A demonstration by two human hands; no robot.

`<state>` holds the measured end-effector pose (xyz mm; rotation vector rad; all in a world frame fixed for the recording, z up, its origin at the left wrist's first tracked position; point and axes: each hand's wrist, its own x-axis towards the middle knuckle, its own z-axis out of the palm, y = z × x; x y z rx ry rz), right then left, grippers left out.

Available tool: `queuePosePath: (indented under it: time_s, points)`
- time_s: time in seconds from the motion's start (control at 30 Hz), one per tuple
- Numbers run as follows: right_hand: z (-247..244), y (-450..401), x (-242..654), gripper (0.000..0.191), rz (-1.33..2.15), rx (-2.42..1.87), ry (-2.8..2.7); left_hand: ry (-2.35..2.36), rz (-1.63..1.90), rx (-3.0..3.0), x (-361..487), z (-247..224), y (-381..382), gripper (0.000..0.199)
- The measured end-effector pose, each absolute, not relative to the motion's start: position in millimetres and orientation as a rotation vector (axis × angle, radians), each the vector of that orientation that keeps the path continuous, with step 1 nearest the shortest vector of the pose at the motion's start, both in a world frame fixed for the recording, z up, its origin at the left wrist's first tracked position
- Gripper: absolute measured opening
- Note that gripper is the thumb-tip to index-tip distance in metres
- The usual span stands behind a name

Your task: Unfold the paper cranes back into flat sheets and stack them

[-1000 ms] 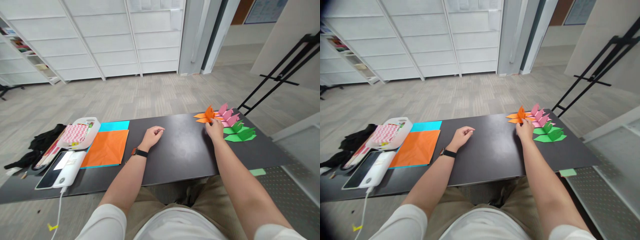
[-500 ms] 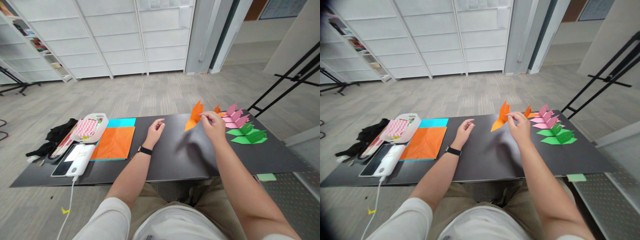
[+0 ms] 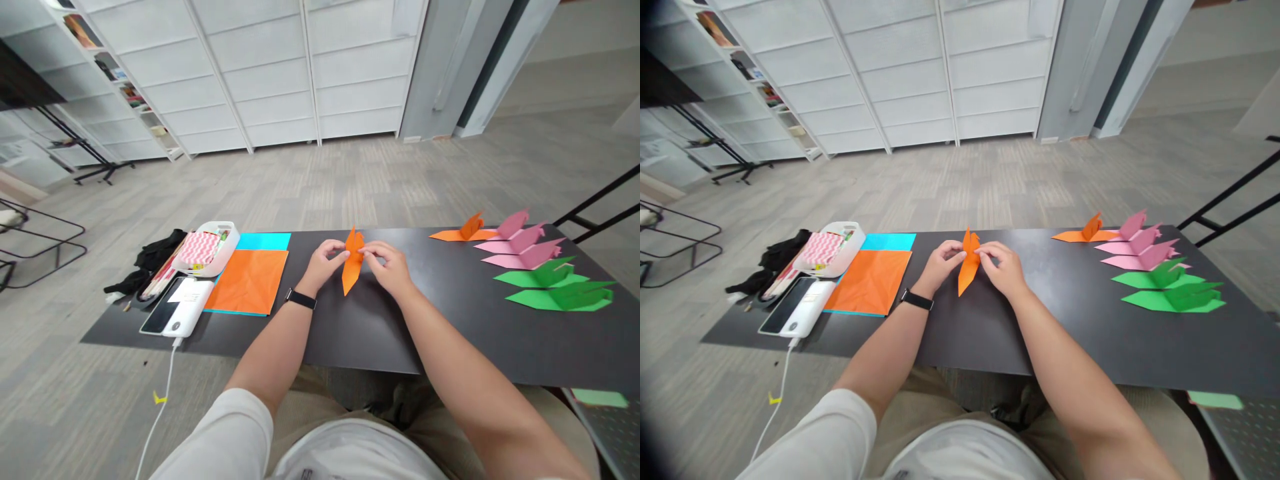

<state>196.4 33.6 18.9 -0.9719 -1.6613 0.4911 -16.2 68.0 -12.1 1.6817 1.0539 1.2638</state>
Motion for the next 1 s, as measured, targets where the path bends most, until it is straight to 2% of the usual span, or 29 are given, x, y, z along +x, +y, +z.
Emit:
queuePosePath:
  time_s: [0.1, 0.23, 0.43, 0.73, 1.0]
  points:
    - [18, 32, 199, 0.018, 0.546, -0.955, -1.659, 1.010, 1.244, 1.730, -13, -11, 69, 0.026]
    - [18, 34, 201, 0.015, 0.705, -0.943, -1.540, 0.981, 1.201, 1.602, -10, -9, 66, 0.032]
    - [13, 39, 202, 0.032, 0.878, -0.927, -1.356, 0.916, 1.134, 1.505, -5, -4, 58, 0.037]
    - [17, 37, 203, 0.033, 0.805, -0.984, -1.332, 0.862, 1.045, 1.585, -4, 4, 48, 0.034]
    - [23, 36, 205, 0.034, 0.732, -0.992, -1.307, 0.951, 0.992, 1.827, -3, 13, 41, 0.021]
